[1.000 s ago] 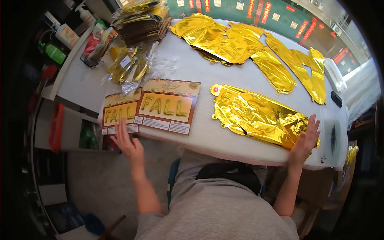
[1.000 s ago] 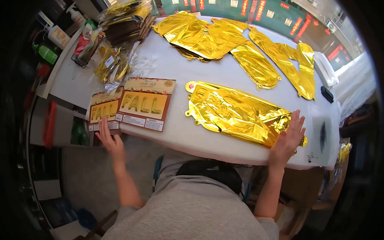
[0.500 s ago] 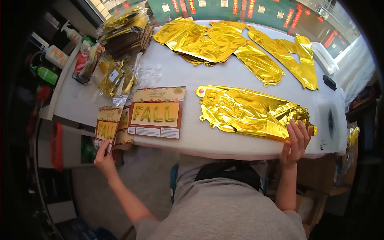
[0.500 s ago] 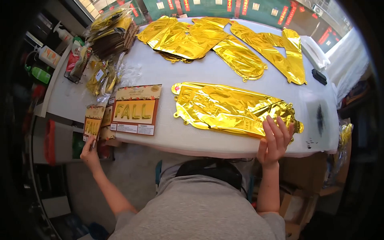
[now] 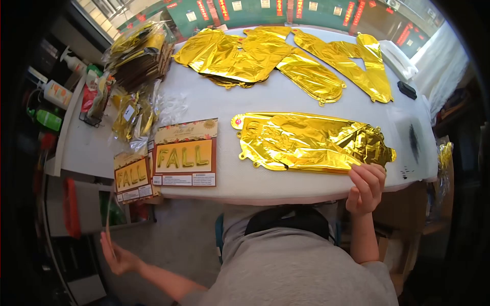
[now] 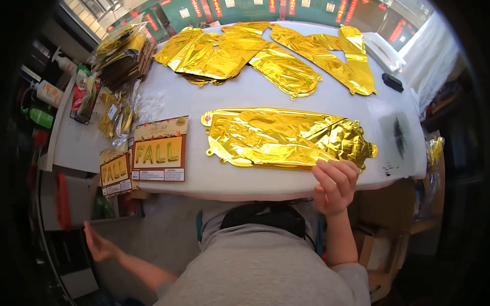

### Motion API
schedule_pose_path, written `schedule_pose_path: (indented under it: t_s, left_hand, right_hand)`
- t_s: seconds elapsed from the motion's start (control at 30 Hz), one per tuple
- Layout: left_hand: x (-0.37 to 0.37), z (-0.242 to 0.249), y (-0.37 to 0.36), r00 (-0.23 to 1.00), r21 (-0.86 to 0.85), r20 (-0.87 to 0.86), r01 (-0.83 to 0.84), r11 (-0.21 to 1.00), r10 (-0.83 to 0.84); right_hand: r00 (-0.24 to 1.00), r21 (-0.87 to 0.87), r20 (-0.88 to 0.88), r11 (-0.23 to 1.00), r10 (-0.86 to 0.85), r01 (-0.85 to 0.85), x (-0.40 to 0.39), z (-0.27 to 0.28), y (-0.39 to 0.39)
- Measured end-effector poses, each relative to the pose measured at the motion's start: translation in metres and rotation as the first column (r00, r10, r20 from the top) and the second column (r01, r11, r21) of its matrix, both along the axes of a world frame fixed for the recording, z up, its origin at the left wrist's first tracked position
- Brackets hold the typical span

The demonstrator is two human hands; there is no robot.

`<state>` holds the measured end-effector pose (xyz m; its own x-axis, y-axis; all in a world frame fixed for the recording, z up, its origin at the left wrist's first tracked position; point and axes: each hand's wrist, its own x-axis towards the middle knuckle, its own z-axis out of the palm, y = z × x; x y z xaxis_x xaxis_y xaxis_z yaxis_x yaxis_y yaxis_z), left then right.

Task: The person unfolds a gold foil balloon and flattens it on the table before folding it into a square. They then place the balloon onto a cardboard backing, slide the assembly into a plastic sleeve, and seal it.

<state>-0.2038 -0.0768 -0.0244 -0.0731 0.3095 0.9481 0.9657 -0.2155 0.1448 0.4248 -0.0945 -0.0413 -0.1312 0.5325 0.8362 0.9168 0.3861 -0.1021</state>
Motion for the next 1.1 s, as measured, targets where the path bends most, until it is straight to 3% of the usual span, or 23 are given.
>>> schedule_pose_path:
  t_s: [0.03,0.1,0.17,0.2,0.23,0.27,0.3,0.4,0.5,0.53,0.57,0.63,0.67,0.7,0.77,0.83,0.87,0.9,0.97,1.03,1.1]
  left_hand:
    - [0.009,0.012,-0.002,1.000,-0.001,0.002,0.015,1.000,-0.015]
    - [0.033,0.036,-0.013,0.964,0.077,-0.263,0.071,0.994,-0.049]
    - [0.094,0.053,0.006,0.848,-0.032,-0.358,0.406,0.913,-0.390]
    - [0.118,0.056,0.014,0.763,-0.176,-0.324,0.533,0.828,-0.560]
    - [0.144,0.057,0.022,0.658,-0.308,-0.264,0.635,0.708,-0.705]
    - [0.177,0.052,0.029,0.612,-0.381,-0.161,0.686,0.620,-0.775]
    - [0.218,0.049,0.038,0.568,-0.389,-0.077,0.740,0.549,-0.820]
    - [0.284,0.031,0.062,0.381,-0.455,0.024,0.827,0.329,-0.924]
    - [0.337,0.011,0.100,0.294,-0.400,0.065,0.883,0.245,-0.954]
    - [0.347,0.001,0.107,0.293,-0.420,0.081,0.877,0.234,-0.952]
    - [0.358,-0.001,0.110,0.302,-0.420,0.085,0.875,0.241,-0.949]
    - [0.379,-0.003,0.117,0.481,-0.525,0.206,0.789,0.319,-0.852]
    - [0.383,-0.018,0.124,0.503,-0.619,0.164,0.722,0.308,-0.849]
    - [0.387,-0.022,0.124,0.475,-0.607,0.177,0.742,0.285,-0.862]
    - [0.390,-0.026,0.126,0.623,-0.744,0.074,0.554,0.372,-0.779]
    - [0.389,-0.030,0.125,0.615,-0.776,0.067,0.527,0.347,-0.786]
    - [0.388,-0.033,0.125,0.633,-0.813,0.046,0.474,0.340,-0.773]
    - [0.388,-0.033,0.125,0.619,-0.811,0.058,0.487,0.325,-0.783]
    - [0.387,-0.029,0.124,0.631,-0.822,0.050,0.466,0.327,-0.774]
    - [0.387,-0.029,0.123,0.624,-0.818,0.060,0.478,0.320,-0.779]
    - [0.387,-0.029,0.124,0.636,-0.831,0.064,0.461,0.312,-0.769]
  right_hand:
    - [1.000,-0.001,0.002,1.000,-0.015,0.015,-0.009,0.010,-0.001]
    - [0.861,-0.302,-0.482,0.891,0.164,-0.338,-0.031,0.028,-0.003]
    - [0.452,-0.212,-0.866,0.663,0.213,-0.718,-0.051,0.035,0.003]
    - [0.455,-0.213,-0.865,0.667,0.211,-0.714,-0.059,0.041,0.003]
    - [0.154,-0.071,-0.983,0.565,0.101,-0.822,-0.065,0.048,0.003]
    - [-0.152,0.111,-0.987,0.470,-0.049,-0.875,-0.069,0.054,0.003]
    - [-0.153,0.115,-0.987,0.453,-0.048,-0.884,-0.071,0.056,0.002]
    - [0.024,-0.075,-0.996,0.643,-0.088,-0.762,-0.061,0.053,-0.001]
    - [0.298,-0.197,-0.954,0.823,-0.036,-0.533,-0.017,0.030,0.008]
    - [0.328,-0.209,-0.944,0.826,-0.031,-0.524,-0.006,0.028,0.012]
    - [0.359,-0.222,-0.933,0.833,-0.030,-0.507,0.003,0.027,0.014]
    - [0.358,-0.232,-0.933,0.815,-0.032,-0.531,0.013,0.026,0.018]
    - [0.392,-0.285,-0.917,0.805,-0.071,-0.521,0.016,0.024,0.018]
    - [0.427,-0.338,-0.897,0.795,-0.111,-0.504,0.020,0.023,0.018]
    - [0.541,-0.453,-0.822,0.780,-0.178,-0.432,0.020,0.025,0.019]
    - [0.841,-0.668,-0.470,0.731,-0.269,-0.140,0.020,0.044,0.017]
    - [0.955,-0.613,-0.214,0.789,-0.206,0.033,0.025,0.040,0.017]
    - [0.953,-0.619,-0.204,0.784,-0.225,0.052,0.028,0.037,0.017]
    - [0.973,-0.615,0.013,0.766,-0.229,0.188,0.025,0.035,0.017]
    - [0.971,-0.634,-0.014,0.753,-0.239,0.176,0.008,0.035,0.027]
    - [0.996,-0.646,0.050,0.759,-0.069,0.085,-0.002,0.024,0.038]
